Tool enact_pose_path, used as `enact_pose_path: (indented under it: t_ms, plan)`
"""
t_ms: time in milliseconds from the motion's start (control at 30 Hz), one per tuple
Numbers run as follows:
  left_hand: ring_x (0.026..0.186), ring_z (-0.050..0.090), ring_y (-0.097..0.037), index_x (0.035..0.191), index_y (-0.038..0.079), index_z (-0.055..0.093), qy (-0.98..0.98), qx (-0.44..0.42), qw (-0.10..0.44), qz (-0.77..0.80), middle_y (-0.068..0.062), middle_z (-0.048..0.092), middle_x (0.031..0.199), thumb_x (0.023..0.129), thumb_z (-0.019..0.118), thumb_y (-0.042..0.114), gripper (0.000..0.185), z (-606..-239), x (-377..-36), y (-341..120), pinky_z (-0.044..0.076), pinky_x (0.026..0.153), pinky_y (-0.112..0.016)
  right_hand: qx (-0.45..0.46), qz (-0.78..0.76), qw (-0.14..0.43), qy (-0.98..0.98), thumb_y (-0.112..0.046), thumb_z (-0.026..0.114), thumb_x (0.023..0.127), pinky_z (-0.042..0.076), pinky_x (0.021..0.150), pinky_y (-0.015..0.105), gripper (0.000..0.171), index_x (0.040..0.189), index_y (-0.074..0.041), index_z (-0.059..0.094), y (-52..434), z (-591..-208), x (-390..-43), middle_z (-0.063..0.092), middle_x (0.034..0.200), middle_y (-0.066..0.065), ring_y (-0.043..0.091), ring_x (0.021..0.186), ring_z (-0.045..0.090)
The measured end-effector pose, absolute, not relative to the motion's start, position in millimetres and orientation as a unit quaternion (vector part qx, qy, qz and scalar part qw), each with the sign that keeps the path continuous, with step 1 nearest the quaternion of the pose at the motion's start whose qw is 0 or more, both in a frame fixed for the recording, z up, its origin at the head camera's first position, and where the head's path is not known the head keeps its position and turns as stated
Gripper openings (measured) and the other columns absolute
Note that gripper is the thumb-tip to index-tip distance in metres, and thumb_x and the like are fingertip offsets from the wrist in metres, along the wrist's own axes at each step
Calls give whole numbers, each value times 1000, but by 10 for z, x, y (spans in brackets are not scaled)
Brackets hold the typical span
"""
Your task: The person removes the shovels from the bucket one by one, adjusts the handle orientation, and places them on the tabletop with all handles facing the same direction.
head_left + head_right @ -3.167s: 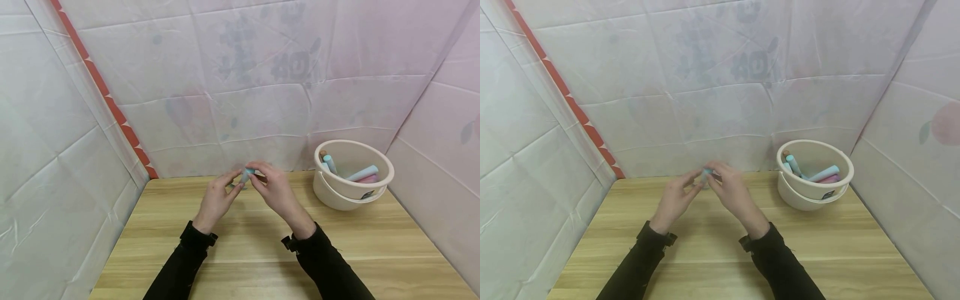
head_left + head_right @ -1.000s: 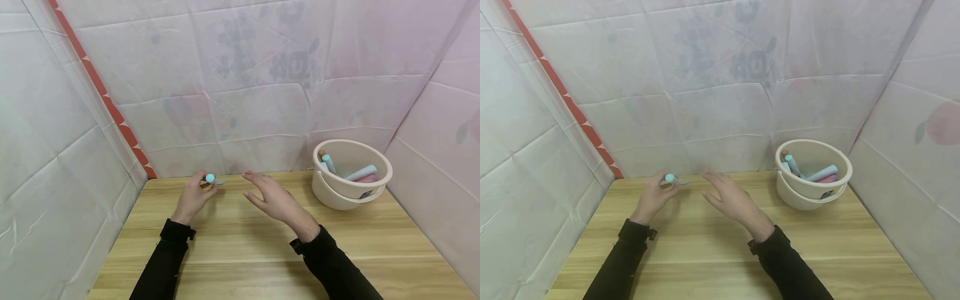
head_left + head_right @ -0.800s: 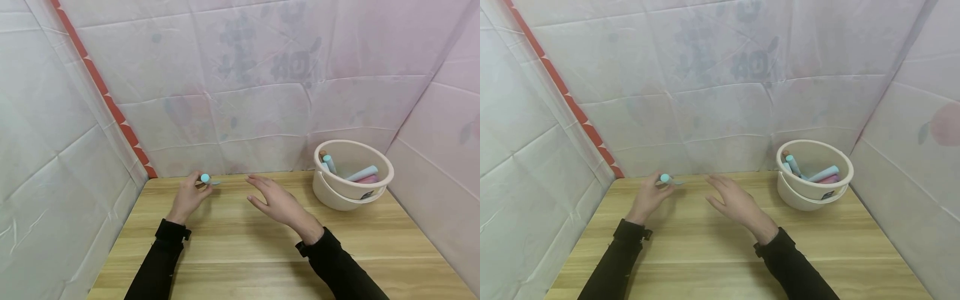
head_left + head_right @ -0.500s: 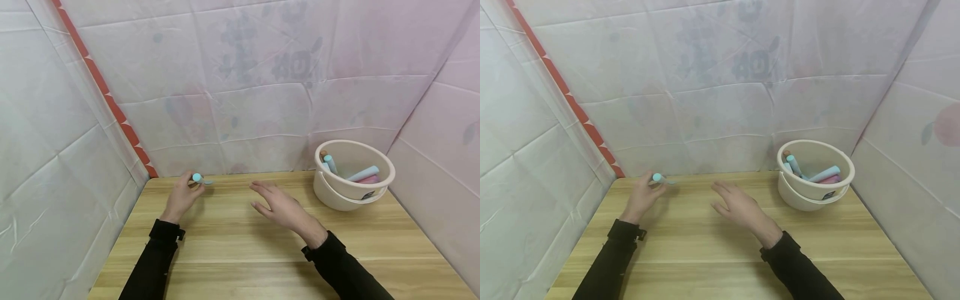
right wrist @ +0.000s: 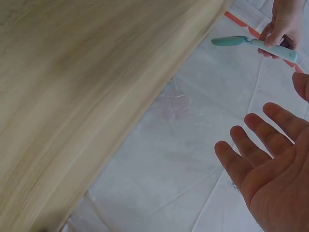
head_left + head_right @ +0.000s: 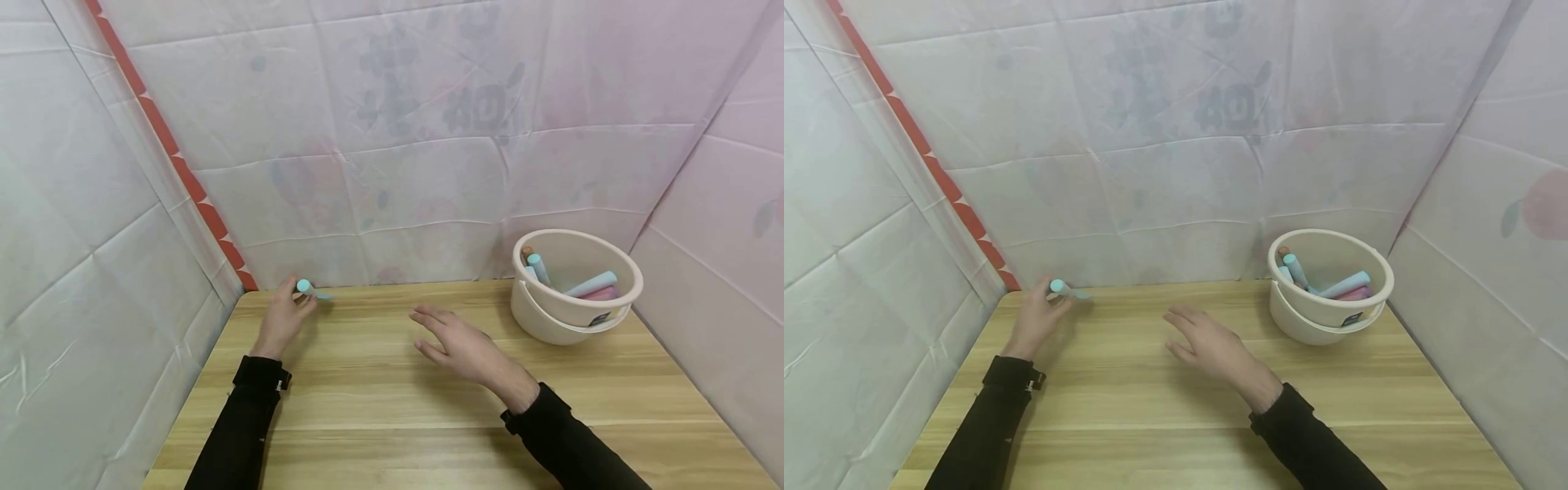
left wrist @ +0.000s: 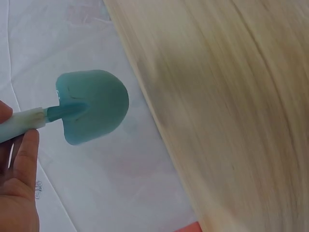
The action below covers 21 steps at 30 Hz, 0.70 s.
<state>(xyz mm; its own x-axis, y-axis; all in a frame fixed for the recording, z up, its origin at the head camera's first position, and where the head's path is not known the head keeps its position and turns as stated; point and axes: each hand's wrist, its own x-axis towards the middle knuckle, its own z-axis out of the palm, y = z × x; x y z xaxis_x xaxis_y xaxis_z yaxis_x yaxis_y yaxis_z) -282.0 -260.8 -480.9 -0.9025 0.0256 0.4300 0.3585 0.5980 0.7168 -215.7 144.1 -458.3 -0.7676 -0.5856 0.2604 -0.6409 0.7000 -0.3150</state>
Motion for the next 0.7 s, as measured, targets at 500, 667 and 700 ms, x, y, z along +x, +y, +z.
enact_pose_path:
  t_ms: [500,667,700]
  plan:
    - [148,68,-53,140,-4,63,-876,-33,192,-442,-28,68,142,113,68,0,28,-4814,-2907,-2877,63,124,-64,335,195,66,-920,-32,74,118,55,132,66,58,169,-5,62,1456,-4592,-2138,62,175,21,44,163,61]
    - [154,65,-54,140,-6,62,-874,-30,176,-452,-30,68,146,113,66,0,28,-4848,-2920,-2929,60,128,-63,339,195,65,-918,-31,74,118,55,132,66,58,168,-4,62,1454,-4597,-2143,62,175,21,45,163,61]
    - [155,64,-54,141,-6,62,-874,-30,174,-453,-30,68,146,113,66,-1,28,-4855,-2922,-2938,60,128,-62,340,194,66,-918,-31,74,118,56,132,66,58,168,-4,63,1454,-4598,-2144,62,175,20,44,163,61]
